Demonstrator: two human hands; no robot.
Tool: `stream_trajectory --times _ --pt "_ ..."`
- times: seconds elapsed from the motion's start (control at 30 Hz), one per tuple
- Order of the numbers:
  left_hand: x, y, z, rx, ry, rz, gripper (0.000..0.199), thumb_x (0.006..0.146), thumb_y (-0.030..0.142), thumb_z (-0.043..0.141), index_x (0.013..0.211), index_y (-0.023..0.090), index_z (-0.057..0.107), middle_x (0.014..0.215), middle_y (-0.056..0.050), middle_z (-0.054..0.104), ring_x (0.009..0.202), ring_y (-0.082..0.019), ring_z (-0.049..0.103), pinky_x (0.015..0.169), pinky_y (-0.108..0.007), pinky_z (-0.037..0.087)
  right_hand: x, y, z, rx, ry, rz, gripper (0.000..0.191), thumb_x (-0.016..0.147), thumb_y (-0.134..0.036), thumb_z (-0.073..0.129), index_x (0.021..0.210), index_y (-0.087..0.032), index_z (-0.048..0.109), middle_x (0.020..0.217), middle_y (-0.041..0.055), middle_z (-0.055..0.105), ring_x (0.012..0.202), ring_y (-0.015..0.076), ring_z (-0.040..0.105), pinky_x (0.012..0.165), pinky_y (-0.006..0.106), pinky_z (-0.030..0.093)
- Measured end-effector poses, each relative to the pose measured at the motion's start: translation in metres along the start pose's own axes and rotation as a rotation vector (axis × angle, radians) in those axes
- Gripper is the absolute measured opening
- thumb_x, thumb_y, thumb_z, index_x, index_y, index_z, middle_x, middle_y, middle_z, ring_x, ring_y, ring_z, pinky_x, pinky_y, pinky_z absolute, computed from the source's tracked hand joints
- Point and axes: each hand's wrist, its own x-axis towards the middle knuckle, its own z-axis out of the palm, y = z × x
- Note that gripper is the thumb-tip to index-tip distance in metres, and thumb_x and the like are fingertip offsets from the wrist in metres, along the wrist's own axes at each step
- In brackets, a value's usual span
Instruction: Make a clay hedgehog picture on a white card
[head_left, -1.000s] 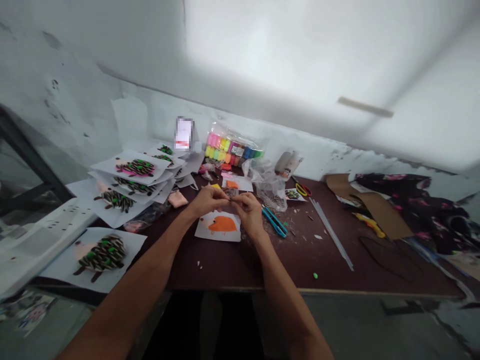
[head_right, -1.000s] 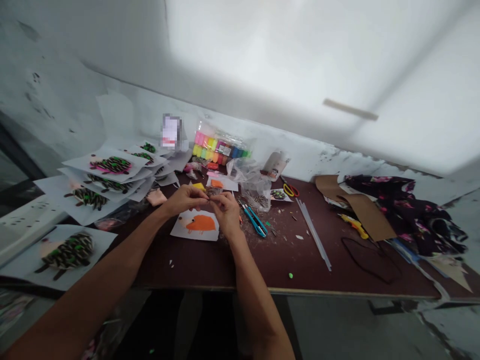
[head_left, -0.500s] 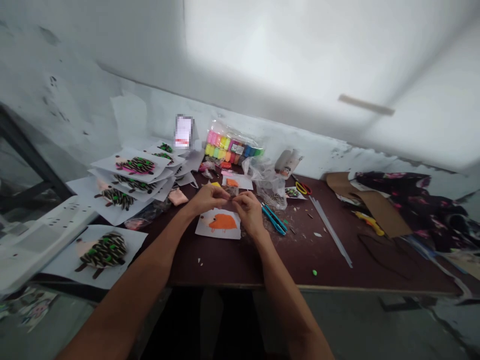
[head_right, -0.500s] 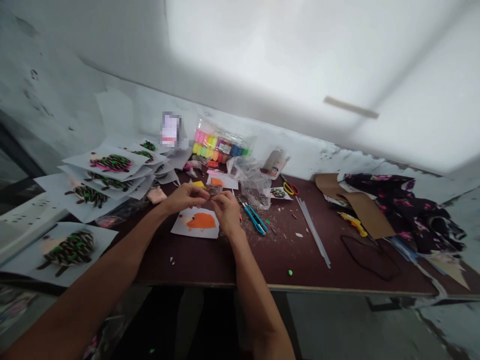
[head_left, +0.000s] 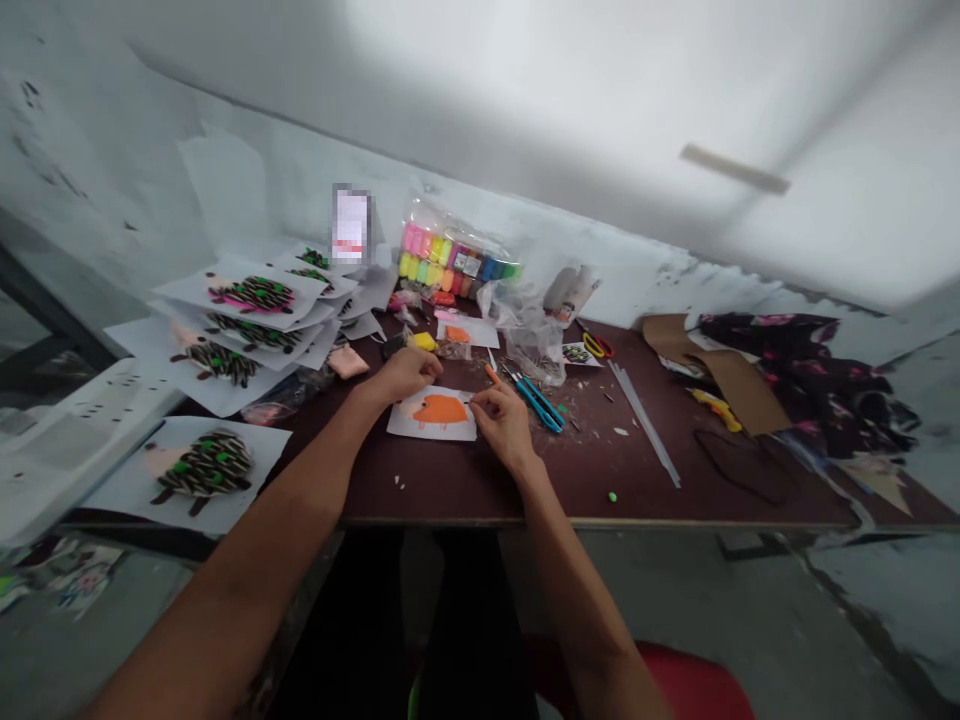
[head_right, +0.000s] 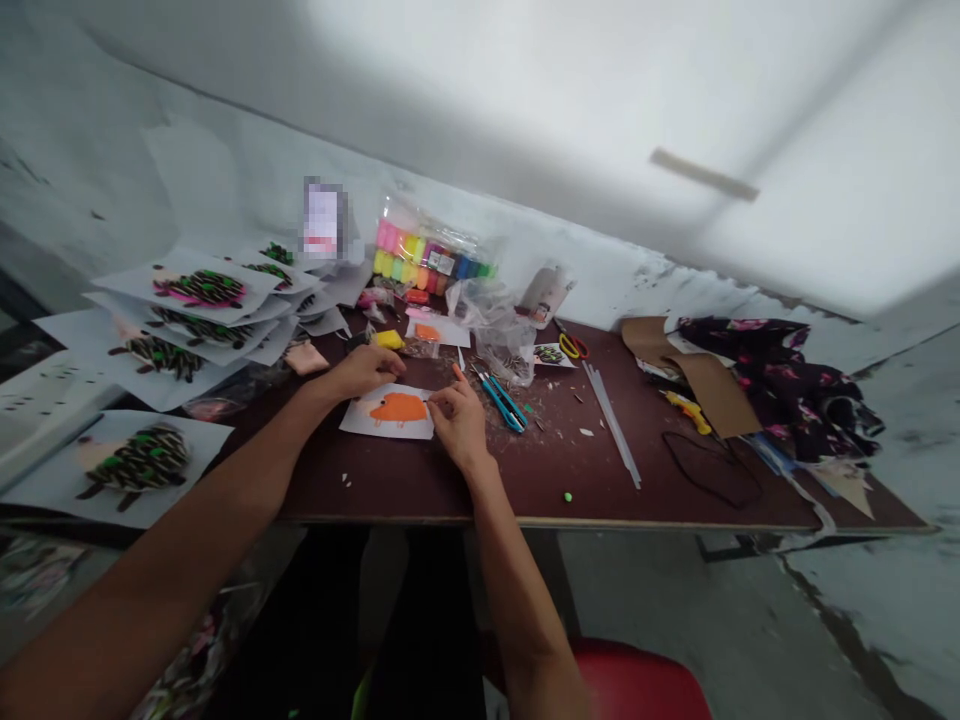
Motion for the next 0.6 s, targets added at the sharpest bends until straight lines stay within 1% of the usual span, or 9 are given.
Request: stream_trajectory --times 0.1,0.17,0.23,0.3,0.37,0.47,0.6 --pt "-0.002 0.001 -0.001 0.084 -0.024 0.032 0.025 0.072 0.016 0.056 0.087 0.018 0.075 0.087 -0.005 0.076 0.080 -0.019 0.068 0.075 -0.026 0.050 0.002 0.000 0.001 0.000 0.016 -0.005 0.010 0.083 -0.021 0.063 0.077 -0.020 0.071 0.082 0.0048 0.062 0.099 0.0230 0.062 0.084 0.032 0.050" --pt "-0.002 0.002 -0.004 0.139 -0.042 0.037 0.022 0.074 0.019 0.056 0.087 0.018 0.075 0.087 -0.006 0.075 0.081 -0.019 0.067 0.074 -0.026 0.049 0.006 0.000 0.002 0.004 0.044 0.000 0.010 0.083 -0.020 0.062 0.078 -0.021 0.071 0.081 0.0033 0.061 0.089 0.0200 0.061 0.086 0.033 0.050" --pt "-0.003 0.001 -0.006 0.184 -0.075 0.026 0.022 0.075 0.019 0.054 0.086 0.018 0.074 0.087 -0.006 0.074 0.082 -0.019 0.066 0.072 -0.026 0.047 0.011 0.001 0.002 0.010 0.060 0.007 0.010 0.082 -0.020 0.061 0.078 -0.021 0.070 0.081 0.0014 0.060 0.076 0.0163 0.057 0.086 0.033 0.050" --pt "-0.003 0.000 -0.008 0.235 -0.114 0.029 0.020 0.075 0.018 0.053 0.081 0.018 0.072 0.085 -0.006 0.073 0.083 -0.020 0.065 0.073 -0.026 0.046 0.015 0.001 0.002 0.025 0.059 0.010 0.010 0.082 -0.020 0.061 0.077 -0.021 0.070 0.081 0.0004 0.061 0.070 0.0142 0.054 0.087 0.033 0.050" --pt "-0.003 0.000 -0.011 0.284 -0.132 0.028 0.020 0.077 0.019 0.051 0.078 0.018 0.071 0.086 -0.007 0.073 0.085 -0.021 0.065 0.073 -0.027 0.045 0.017 0.002 0.002 0.048 0.056 0.012 0.010 0.081 -0.020 0.061 0.076 -0.021 0.069 0.081 0.0002 0.062 0.068 0.0136 0.053 0.087 0.034 0.050" --pt "-0.006 0.002 -0.017 0.305 -0.132 -0.015 0.019 0.078 0.021 0.051 0.079 0.019 0.070 0.092 -0.008 0.073 0.089 -0.022 0.065 0.071 -0.028 0.044 0.018 0.006 0.001 0.077 0.064 0.009 0.009 0.080 -0.020 0.062 0.074 -0.020 0.069 0.078 -0.0006 0.061 0.065 0.0130 0.052 0.087 0.034 0.050" --pt "-0.011 0.004 -0.026 0.279 -0.205 -0.125 0.018 0.073 0.021 0.055 0.082 0.021 0.071 0.088 -0.004 0.073 0.082 -0.021 0.065 0.066 -0.028 0.043 0.022 0.010 -0.001 0.090 0.061 -0.002 0.010 0.079 -0.020 0.061 0.072 -0.020 0.068 0.075 -0.0011 0.059 0.064 0.0129 0.051 0.085 0.033 0.050"
